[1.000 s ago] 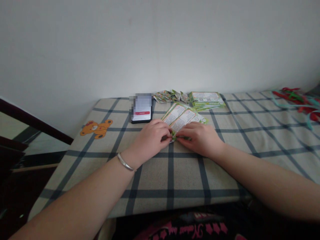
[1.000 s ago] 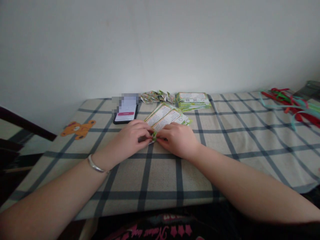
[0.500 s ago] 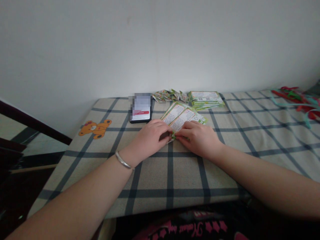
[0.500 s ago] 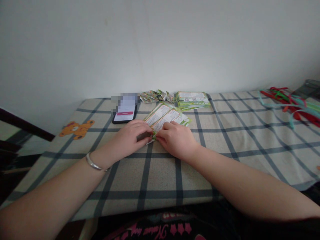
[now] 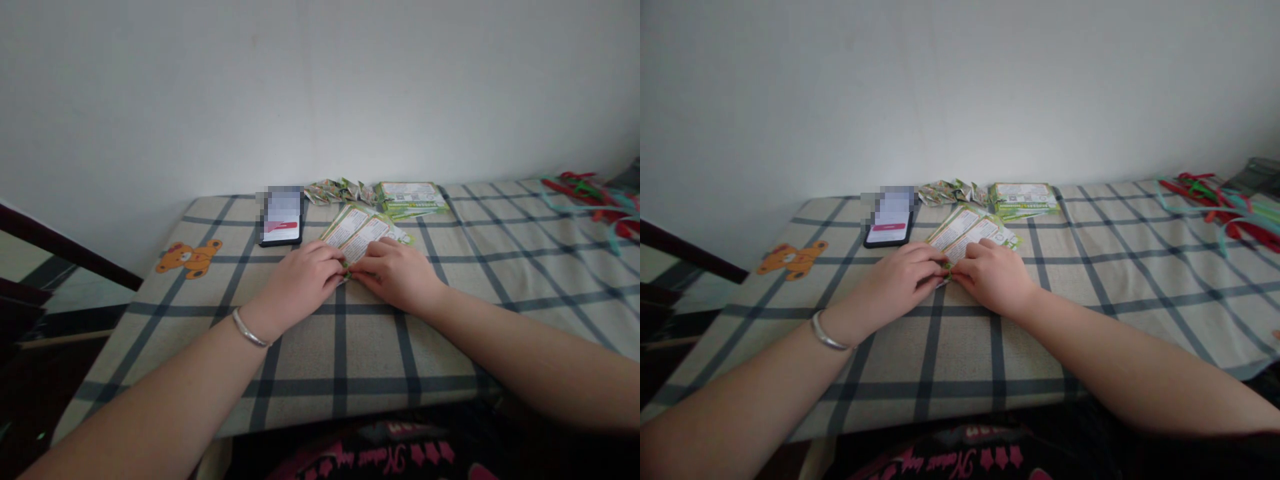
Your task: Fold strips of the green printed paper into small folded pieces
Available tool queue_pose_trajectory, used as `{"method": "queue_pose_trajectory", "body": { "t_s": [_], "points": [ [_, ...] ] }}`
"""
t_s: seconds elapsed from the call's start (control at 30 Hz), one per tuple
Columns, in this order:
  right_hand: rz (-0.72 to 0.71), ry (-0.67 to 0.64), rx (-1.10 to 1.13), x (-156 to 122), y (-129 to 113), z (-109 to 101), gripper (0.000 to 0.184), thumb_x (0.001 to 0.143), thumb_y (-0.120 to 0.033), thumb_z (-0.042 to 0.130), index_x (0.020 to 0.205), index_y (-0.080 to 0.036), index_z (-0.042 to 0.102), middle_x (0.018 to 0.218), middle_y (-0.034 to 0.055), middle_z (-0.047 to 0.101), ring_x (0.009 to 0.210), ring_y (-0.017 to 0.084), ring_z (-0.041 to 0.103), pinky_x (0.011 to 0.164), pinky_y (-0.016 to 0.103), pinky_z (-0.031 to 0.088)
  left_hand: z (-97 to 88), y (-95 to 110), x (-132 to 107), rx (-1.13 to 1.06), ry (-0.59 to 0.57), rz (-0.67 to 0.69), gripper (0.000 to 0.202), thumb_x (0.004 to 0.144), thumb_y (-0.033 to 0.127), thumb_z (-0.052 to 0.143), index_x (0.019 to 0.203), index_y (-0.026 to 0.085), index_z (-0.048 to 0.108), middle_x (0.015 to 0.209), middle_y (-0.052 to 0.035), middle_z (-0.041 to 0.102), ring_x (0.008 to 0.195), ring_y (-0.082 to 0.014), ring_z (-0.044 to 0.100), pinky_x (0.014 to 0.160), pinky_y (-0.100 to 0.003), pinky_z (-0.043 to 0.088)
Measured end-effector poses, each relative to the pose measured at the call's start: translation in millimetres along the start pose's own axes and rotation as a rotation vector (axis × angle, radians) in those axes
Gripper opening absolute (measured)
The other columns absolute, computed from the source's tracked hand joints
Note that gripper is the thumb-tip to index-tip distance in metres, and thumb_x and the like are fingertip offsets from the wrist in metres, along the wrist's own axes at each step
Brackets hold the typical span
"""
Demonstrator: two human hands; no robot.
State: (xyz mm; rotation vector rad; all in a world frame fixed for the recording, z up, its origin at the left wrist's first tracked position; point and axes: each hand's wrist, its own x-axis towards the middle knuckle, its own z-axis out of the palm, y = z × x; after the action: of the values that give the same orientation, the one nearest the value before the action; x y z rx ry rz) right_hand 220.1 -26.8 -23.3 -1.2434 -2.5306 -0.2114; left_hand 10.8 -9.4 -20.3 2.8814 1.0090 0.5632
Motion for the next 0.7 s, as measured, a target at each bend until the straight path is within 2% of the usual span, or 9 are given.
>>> {"method": "queue_pose_trajectory", "body": {
  "t_s": [0.1, 0.27, 0.5, 0.7],
  "points": [
    [-0.08, 0.019, -0.029, -0.7, 0.8, -3.4, 0.026, 0.096, -0.031, 0.049, 0.09, -0.023, 0.074, 0.09, 0.0049, 0.068, 0.086, 0.02, 0.055, 0.066, 0.032, 0.036, -1.7, 3.6, 0.2, 0.056, -0.018, 0.004, 0.014, 0.091, 0.02, 0.058, 0.09, 0.016, 0.071, 0.105, -0.0064, 0.068, 0.108, -0.0239, 0.056, 0.094, -0.041, 0.048],
    [-0.18, -0.011, -0.061, -3.0, 1.1, -8.7, 0.024, 0.096, -0.024, 0.048, 0.087, -0.021, 0.07, 0.085, 0.003, 0.069, 0.081, 0.018, 0.056, 0.067, 0.032, 0.036, -1.3, 4.6, 0.5, 0.083, -0.009, 0.012, 0.012, 0.09, 0.019, 0.06, 0.095, 0.015, 0.07, 0.107, -0.0066, 0.068, 0.106, -0.0238, 0.057, 0.095, -0.042, 0.047],
    [-0.191, -0.029, -0.072, -1.2, -1.1, -6.9, 0.02, 0.093, -0.022, 0.052, 0.089, -0.021, 0.071, 0.088, 0.0037, 0.069, 0.083, 0.019, 0.057, 0.068, 0.032, 0.037, -1.2, 3.1, -0.3, 0.016, -0.019, -0.015, 0.013, 0.09, 0.018, 0.059, 0.093, 0.016, 0.071, 0.105, -0.0069, 0.069, 0.105, -0.0237, 0.058, 0.097, -0.043, 0.046],
    [-0.158, 0.002, 0.044, 2.4, 4.0, -0.8, 0.015, 0.088, -0.018, 0.058, 0.088, -0.021, 0.073, 0.09, 0.003, 0.07, 0.081, 0.017, 0.058, 0.068, 0.029, 0.039, -2.7, 0.0, -0.8, -0.037, -0.036, -0.026, 0.013, 0.089, 0.019, 0.059, 0.092, 0.016, 0.072, 0.106, -0.0064, 0.067, 0.106, -0.023, 0.057, 0.097, -0.041, 0.048]
  ]
}}
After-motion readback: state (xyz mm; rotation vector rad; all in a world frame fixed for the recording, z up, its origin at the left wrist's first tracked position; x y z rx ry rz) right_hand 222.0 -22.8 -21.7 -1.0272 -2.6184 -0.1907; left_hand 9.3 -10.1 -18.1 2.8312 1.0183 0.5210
